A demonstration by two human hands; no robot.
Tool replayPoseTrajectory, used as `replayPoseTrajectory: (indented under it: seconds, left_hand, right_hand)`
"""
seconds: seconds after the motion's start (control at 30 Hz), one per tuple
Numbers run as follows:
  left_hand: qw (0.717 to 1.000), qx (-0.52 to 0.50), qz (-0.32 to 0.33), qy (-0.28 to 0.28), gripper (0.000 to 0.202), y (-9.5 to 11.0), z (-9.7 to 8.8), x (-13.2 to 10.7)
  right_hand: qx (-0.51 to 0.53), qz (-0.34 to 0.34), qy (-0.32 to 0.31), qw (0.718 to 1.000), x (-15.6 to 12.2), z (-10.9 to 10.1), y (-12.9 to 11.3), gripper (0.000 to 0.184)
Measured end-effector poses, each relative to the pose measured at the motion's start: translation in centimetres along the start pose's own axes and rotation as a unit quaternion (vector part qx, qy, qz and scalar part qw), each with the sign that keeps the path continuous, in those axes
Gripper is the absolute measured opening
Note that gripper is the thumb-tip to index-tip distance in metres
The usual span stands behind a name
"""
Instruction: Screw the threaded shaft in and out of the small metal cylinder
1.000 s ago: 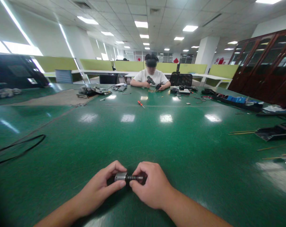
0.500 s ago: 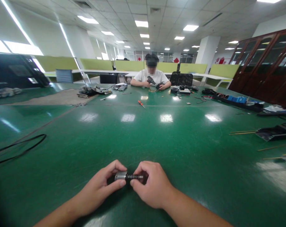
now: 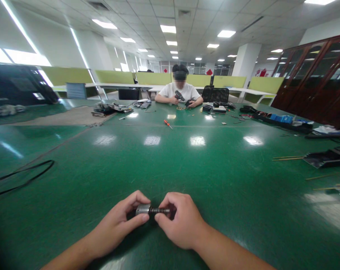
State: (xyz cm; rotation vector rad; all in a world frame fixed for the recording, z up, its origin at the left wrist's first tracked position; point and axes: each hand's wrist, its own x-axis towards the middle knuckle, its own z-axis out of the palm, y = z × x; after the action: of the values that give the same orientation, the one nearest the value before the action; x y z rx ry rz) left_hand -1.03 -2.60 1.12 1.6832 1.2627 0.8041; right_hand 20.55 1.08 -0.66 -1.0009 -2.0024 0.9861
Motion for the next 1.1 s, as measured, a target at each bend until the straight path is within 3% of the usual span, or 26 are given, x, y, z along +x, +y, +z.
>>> replayPoseTrajectory:
  seconds: [1.1]
  left_hand:
    - [0.999, 0.008, -0.013, 0.029, 0.023, 0.38, -0.01, -0.05]
  right_hand:
    - [0.016, 0.016, 0.010, 1.000, -0.04, -0.11, -0.11, 0.007]
